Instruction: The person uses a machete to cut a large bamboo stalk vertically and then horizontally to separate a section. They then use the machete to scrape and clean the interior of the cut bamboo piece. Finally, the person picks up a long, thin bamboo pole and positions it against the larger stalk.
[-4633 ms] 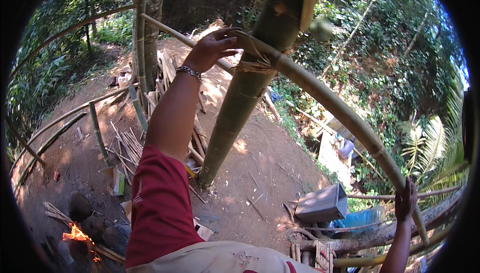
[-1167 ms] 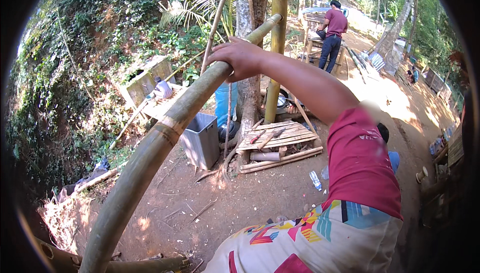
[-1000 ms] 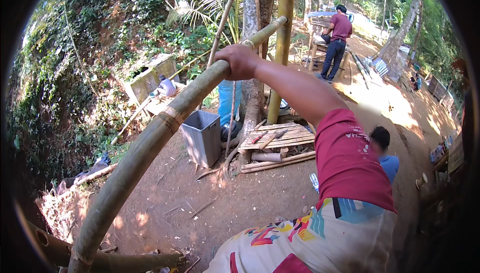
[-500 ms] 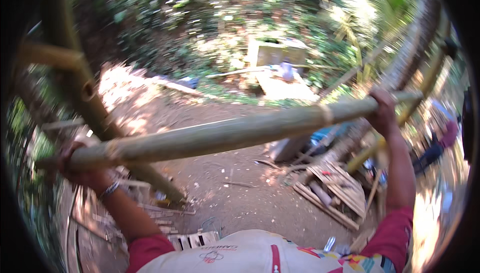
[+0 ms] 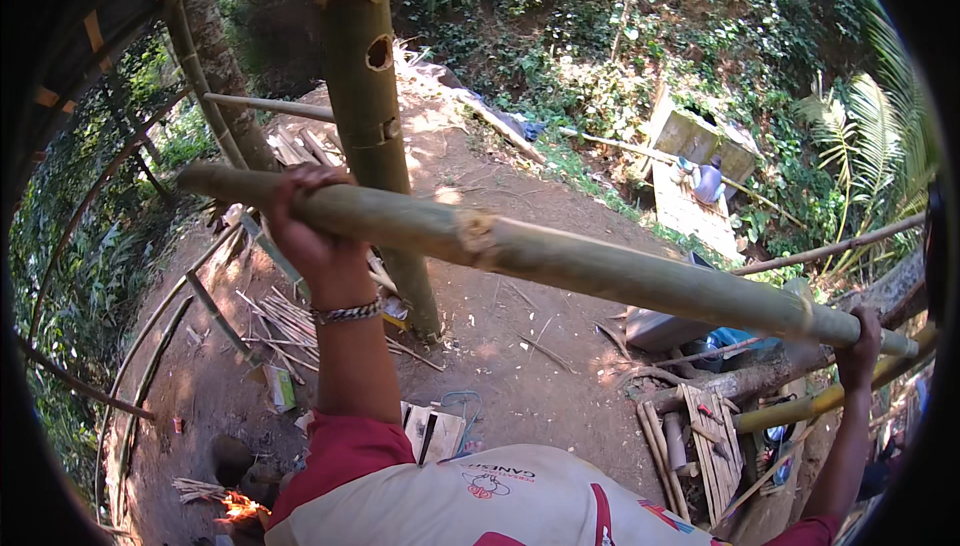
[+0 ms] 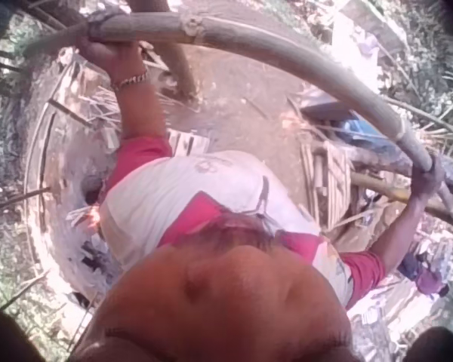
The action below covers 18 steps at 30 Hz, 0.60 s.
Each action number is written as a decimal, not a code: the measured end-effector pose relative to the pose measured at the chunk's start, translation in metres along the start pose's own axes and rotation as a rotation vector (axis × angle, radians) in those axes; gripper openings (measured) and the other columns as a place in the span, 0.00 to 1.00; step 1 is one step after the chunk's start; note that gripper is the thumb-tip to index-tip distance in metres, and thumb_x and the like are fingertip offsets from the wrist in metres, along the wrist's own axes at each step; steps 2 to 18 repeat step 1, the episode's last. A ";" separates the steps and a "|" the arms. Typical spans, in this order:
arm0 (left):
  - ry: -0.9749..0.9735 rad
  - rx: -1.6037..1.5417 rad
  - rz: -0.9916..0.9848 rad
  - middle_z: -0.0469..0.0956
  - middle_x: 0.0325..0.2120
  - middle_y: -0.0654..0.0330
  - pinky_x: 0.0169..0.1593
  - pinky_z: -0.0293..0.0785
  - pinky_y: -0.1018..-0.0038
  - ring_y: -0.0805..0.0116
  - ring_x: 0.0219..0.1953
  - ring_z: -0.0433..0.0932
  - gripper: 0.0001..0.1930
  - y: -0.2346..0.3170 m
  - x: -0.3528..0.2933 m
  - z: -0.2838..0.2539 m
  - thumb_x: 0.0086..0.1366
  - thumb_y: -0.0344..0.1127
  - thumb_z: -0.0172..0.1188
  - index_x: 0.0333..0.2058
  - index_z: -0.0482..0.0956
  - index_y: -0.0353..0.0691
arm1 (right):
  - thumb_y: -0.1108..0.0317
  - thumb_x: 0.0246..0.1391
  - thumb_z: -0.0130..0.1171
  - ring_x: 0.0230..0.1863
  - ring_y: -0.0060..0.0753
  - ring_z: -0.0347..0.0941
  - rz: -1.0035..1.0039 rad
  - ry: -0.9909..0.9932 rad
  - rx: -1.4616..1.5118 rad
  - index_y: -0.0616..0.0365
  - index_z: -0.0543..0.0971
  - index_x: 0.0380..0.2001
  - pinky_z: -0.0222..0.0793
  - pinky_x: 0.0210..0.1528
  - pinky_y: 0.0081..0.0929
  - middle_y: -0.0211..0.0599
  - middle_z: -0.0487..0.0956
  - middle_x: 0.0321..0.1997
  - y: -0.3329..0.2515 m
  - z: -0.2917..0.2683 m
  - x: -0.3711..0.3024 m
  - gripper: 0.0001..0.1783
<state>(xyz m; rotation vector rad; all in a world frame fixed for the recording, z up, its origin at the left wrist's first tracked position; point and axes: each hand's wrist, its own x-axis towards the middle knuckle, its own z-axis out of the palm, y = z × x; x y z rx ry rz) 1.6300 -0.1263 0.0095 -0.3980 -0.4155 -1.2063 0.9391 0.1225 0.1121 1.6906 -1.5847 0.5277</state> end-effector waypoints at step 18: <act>-0.038 -0.169 -0.044 0.77 0.29 0.58 0.43 0.79 0.69 0.68 0.34 0.78 0.05 0.031 0.014 -0.014 0.62 0.32 0.59 0.30 0.72 0.40 | 0.74 0.37 0.69 0.36 0.55 0.74 -0.014 0.078 -0.045 0.60 0.76 0.34 0.70 0.43 0.43 0.45 0.78 0.32 -0.018 -0.007 -0.002 0.17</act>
